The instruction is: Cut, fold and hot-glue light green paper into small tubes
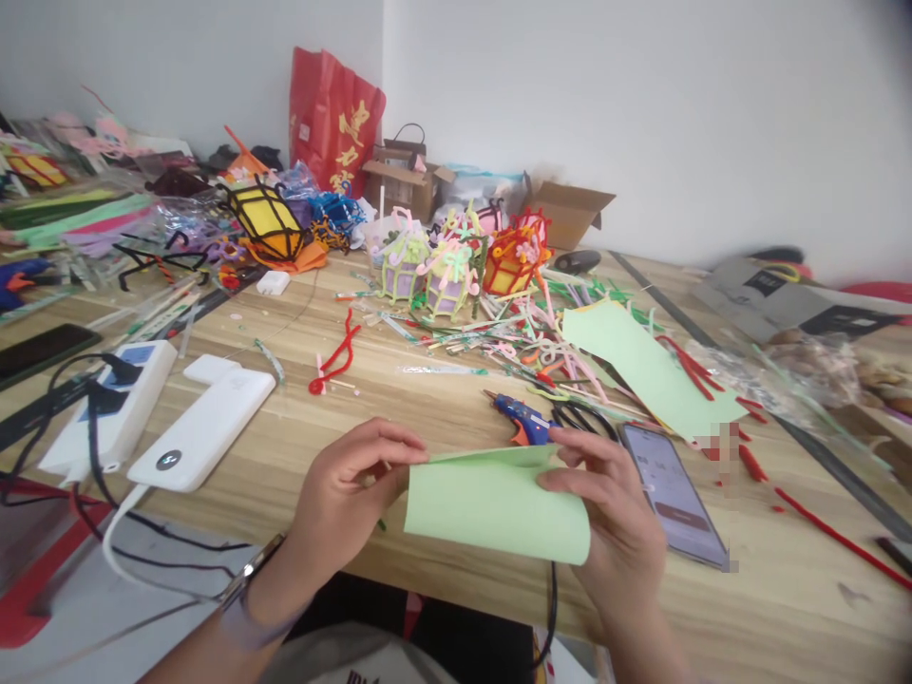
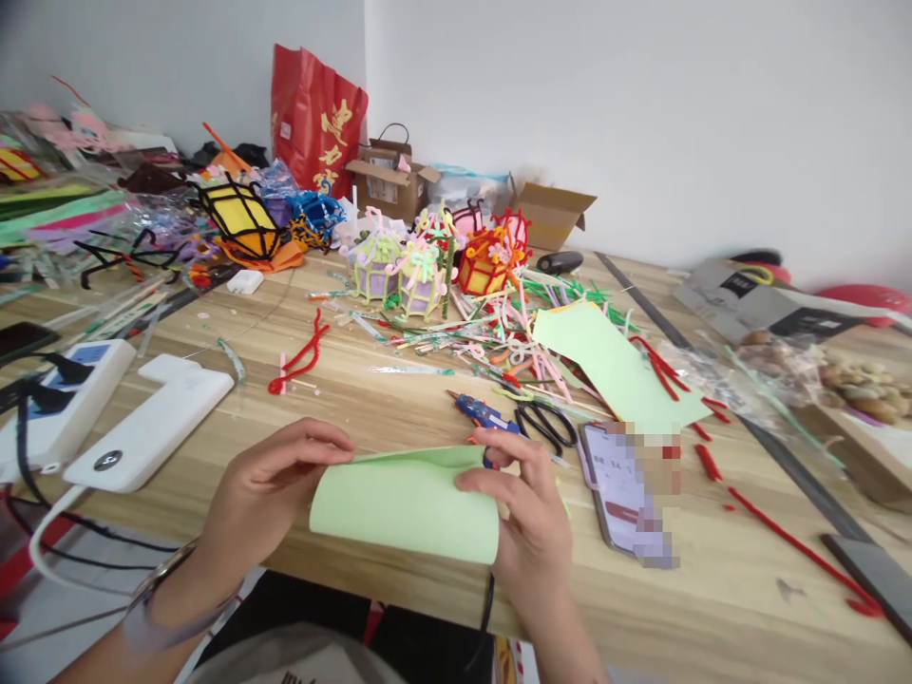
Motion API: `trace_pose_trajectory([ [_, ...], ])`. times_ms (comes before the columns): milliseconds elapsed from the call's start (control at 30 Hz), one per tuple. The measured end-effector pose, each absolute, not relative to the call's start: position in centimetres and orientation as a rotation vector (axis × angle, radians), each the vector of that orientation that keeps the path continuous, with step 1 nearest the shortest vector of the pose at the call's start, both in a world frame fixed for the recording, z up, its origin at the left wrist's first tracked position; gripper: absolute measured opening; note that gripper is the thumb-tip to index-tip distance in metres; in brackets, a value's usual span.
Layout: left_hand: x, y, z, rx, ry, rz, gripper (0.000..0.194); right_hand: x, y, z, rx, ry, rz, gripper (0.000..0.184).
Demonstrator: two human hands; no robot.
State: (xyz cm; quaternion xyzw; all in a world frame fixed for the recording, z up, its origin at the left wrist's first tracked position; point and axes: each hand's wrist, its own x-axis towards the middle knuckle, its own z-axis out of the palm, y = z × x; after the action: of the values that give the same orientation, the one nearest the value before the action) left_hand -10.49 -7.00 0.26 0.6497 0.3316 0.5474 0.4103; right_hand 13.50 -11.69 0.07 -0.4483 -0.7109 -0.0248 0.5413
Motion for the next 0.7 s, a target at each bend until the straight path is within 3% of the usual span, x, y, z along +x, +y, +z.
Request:
trace_pose_trajectory([
  [700,-11.5,-7.1,0.0,1.708,0.704,1.297,0.015,13.0,-11.2,2.6,-0.941,-1.86,-0.013,0.011],
])
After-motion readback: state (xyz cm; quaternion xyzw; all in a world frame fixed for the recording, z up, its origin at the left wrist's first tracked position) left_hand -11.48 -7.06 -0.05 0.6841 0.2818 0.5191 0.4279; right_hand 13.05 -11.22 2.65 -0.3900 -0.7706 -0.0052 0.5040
